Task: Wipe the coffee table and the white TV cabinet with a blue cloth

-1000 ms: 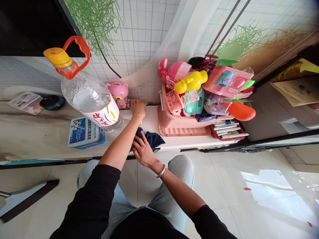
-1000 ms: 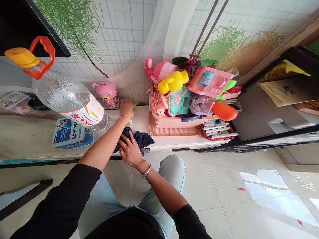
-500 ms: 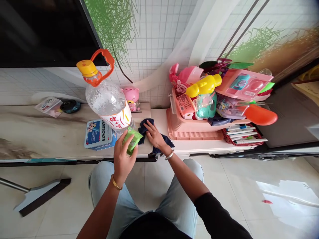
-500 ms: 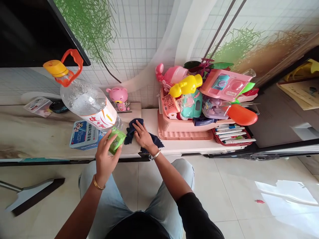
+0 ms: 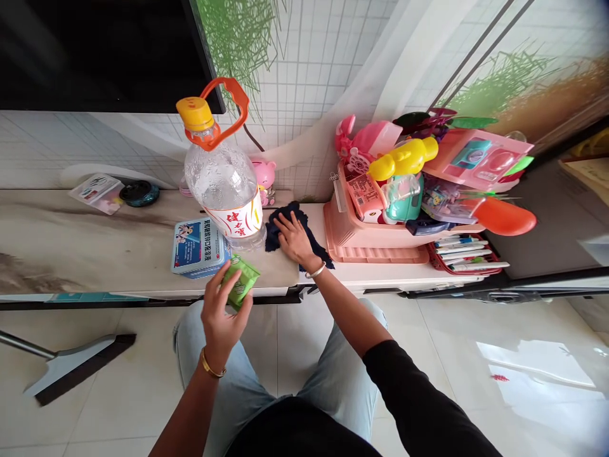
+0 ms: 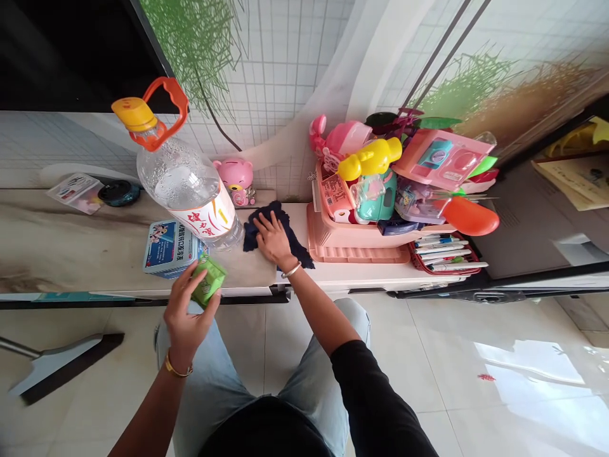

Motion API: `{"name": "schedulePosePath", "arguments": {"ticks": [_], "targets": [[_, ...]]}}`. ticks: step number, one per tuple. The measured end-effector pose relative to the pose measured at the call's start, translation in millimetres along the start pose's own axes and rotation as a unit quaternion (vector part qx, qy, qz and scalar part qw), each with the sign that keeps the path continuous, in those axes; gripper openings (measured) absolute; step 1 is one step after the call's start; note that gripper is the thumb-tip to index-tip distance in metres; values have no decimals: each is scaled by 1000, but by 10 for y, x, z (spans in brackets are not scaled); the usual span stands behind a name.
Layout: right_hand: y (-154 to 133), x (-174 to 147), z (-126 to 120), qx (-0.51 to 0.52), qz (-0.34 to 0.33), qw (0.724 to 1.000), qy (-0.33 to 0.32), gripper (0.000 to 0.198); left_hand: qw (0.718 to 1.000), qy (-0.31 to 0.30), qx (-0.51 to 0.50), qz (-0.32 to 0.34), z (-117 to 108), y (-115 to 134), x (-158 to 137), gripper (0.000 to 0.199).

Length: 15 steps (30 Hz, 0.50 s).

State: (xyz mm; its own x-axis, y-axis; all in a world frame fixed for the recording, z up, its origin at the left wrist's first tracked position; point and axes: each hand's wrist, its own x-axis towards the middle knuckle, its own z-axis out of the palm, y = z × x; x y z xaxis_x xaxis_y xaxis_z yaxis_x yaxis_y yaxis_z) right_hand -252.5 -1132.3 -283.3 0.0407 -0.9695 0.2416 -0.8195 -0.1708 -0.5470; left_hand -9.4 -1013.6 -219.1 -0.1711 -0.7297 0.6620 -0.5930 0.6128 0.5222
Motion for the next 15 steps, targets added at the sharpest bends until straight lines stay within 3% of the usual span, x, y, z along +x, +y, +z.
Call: {"name": "schedulePosePath", "arguments": {"ticks": [8,15], "targets": [[-443,-900,-74,-26,-106,992,-59,55,995,93,42,-18,-334,-350,186,53],[-464,-1350,-169,1,-175,979,-104,54,987,154,41,-14,-437,-507,350,54]]}}
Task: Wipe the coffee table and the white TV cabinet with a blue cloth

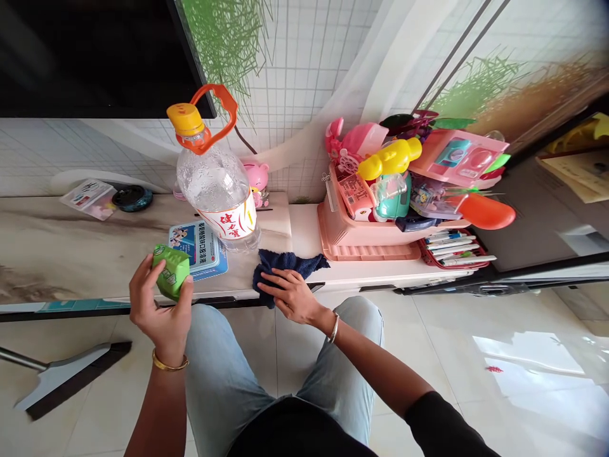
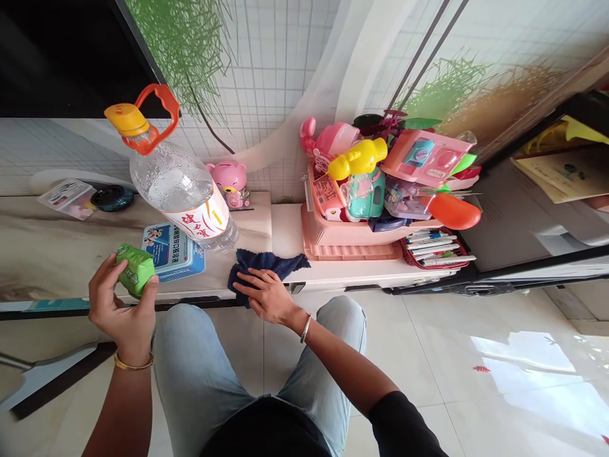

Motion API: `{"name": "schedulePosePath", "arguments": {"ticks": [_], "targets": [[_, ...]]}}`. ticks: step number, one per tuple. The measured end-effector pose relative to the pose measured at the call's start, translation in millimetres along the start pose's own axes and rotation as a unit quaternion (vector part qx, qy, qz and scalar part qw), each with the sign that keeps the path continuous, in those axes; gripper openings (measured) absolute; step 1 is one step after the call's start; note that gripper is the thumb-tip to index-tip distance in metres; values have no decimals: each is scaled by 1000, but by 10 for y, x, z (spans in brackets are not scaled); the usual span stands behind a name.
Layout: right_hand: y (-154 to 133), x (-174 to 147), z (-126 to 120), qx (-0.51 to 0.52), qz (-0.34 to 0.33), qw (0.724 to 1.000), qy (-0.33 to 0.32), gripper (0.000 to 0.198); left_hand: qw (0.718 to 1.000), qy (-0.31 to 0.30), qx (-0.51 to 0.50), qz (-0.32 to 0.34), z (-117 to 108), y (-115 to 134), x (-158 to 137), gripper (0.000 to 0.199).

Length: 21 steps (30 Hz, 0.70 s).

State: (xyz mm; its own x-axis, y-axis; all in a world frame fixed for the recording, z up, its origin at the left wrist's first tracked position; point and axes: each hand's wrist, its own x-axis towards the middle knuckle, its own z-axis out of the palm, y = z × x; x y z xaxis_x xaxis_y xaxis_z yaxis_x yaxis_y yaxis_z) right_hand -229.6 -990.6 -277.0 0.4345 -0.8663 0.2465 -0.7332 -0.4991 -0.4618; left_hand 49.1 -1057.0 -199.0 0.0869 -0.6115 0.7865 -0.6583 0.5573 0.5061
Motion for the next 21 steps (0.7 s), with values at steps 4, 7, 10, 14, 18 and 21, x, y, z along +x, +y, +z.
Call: {"name": "schedulePosePath", "arguments": {"ticks": [4,7,10,14,18,21], "targets": [[80,62,-19,15,17,999,24,45,1000,2,9,-6,11,10,-12,52],[183,223,-39,1,70,996,48,51,1000,-2,15,-13,21,10,-40,51],[371,428,-61,11,140,988,57,52,1000,5,7,-13,31,-5,-55,52],[769,744,-35,93,175,973,114,56,1000,19,-25,2,49,-20,-53,54],[1180,1042,18,180,180,954,158,59,999,28,-29,7,62,5,-51,56],[1444,1222,-4,219,189,943,162,59,999,35,-33,8,52,37,-44,57]]}}
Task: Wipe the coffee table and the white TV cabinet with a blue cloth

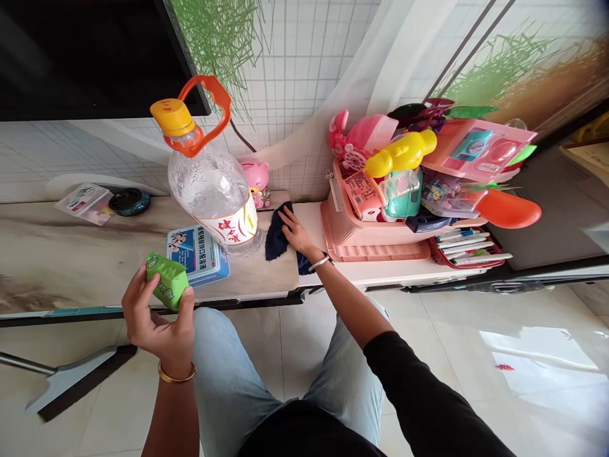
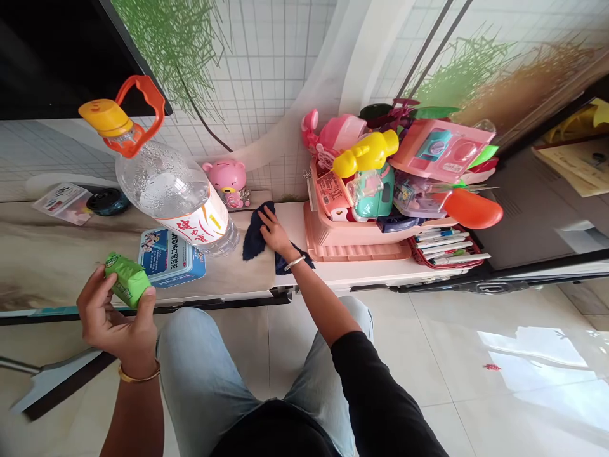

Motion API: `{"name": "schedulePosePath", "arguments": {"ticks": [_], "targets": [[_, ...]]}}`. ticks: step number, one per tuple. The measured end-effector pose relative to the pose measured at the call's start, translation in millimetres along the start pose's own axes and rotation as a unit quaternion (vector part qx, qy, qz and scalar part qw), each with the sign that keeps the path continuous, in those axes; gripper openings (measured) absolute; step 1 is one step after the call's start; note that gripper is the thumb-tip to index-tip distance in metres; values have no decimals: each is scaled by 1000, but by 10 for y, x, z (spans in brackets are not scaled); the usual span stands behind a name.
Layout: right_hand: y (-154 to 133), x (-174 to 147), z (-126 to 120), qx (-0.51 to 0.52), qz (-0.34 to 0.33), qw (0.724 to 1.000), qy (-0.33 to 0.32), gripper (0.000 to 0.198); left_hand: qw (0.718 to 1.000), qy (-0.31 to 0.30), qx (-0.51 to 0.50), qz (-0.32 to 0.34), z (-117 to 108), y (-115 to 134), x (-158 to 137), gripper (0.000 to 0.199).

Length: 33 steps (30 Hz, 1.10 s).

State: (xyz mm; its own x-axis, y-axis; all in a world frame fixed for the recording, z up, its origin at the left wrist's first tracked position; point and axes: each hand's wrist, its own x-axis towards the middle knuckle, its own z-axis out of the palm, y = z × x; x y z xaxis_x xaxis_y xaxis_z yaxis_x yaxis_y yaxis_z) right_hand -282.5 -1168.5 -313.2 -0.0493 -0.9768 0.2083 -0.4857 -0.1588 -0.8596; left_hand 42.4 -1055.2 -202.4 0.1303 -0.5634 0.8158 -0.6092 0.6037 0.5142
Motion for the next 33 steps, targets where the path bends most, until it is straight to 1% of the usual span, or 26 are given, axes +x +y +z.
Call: {"name": "schedulePosePath", "arguments": {"ticks": [4,7,9,11,15,18,23,27,33], "targets": [[126,371,-90,10,12,1000,-11,60,1000,10,21,18,-48,26,49,57],[135,641,-121,-20,24,1000,-3,60,998,18,33,43,-97,37,105,57],[91,783,-122,-72,35,997,5,60,998,25,40,52,-126,44,132,58],[18,875,-116,-144,48,988,13,59,997,31,44,52,-146,51,139,60],[-150,911,-102,-257,72,964,16,57,998,35,26,48,-157,73,112,65],[-242,837,-82,-292,55,955,11,58,998,31,15,52,-152,97,88,66],[-313,570,-40,-282,6,958,-44,62,998,28,12,55,-148,110,79,66],[-353,227,-16,-287,-32,956,-57,63,998,25,11,51,-143,104,80,65],[-474,-372,7,-284,-55,954,-75,62,999,2,8,38,-136,173,61,59]]}}
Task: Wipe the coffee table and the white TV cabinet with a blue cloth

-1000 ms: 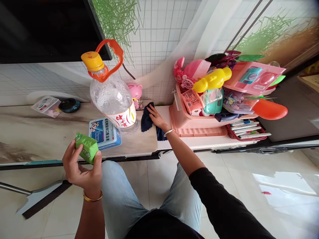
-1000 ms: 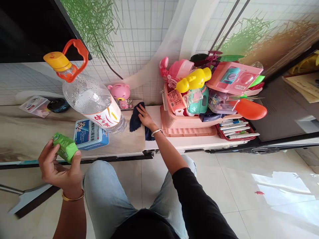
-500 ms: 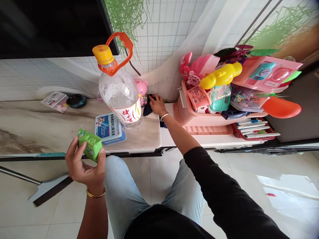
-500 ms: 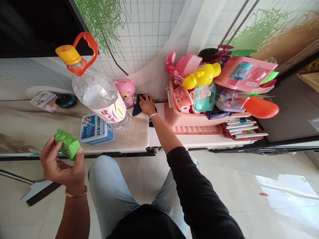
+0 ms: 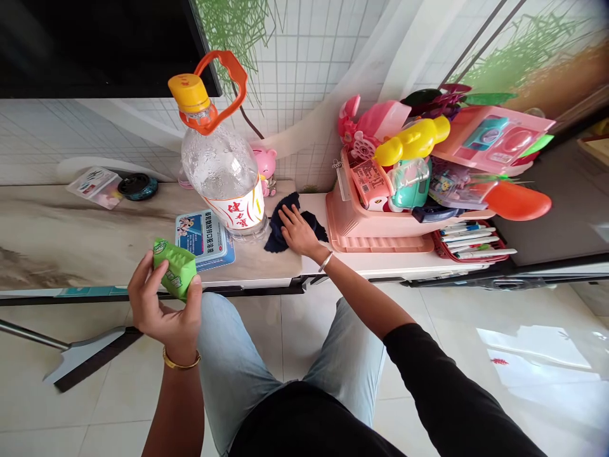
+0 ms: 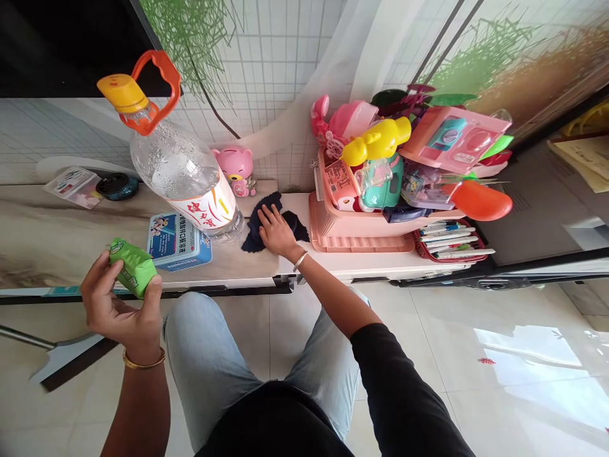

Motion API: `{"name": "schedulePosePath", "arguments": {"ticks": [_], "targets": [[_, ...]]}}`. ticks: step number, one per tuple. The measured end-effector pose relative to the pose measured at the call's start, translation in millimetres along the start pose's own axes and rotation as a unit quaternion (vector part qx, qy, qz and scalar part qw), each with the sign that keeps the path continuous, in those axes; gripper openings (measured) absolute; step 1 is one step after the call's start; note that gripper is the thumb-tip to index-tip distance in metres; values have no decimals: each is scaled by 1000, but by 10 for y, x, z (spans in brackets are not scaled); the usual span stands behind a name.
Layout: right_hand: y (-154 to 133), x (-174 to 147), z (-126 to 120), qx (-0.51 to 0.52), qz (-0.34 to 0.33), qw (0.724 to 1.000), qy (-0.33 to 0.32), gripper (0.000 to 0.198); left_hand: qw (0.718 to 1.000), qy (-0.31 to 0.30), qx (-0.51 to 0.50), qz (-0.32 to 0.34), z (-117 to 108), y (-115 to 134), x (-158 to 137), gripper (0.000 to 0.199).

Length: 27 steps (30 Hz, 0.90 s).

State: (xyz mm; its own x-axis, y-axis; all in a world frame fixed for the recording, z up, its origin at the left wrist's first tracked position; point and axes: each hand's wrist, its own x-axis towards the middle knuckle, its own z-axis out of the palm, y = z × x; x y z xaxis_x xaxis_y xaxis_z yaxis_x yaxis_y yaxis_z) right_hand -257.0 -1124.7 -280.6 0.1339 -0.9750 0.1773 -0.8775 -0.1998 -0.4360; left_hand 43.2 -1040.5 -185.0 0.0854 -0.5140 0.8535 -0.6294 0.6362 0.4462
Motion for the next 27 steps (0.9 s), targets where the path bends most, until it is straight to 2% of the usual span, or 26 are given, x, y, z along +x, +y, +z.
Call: {"name": "schedulePosePath", "arguments": {"ticks": [10,16,19,23,27], "targets": [[-366,-899,33,87,-48,995,6,55,999,-47,-8,-14,74,50,-8,56],[-358,-1230,293,213,-49,972,85,38,991,-130,-20,-29,313,201,-187,51],[-414,-1311,400,259,-18,957,130,32,979,-201,-37,-4,560,245,-310,46],[-514,-1470,413,327,43,929,169,29,957,-284,-44,34,872,189,-421,43],[-466,-1773,373,412,136,889,151,30,945,-323,-22,40,1016,118,-463,41]]}}
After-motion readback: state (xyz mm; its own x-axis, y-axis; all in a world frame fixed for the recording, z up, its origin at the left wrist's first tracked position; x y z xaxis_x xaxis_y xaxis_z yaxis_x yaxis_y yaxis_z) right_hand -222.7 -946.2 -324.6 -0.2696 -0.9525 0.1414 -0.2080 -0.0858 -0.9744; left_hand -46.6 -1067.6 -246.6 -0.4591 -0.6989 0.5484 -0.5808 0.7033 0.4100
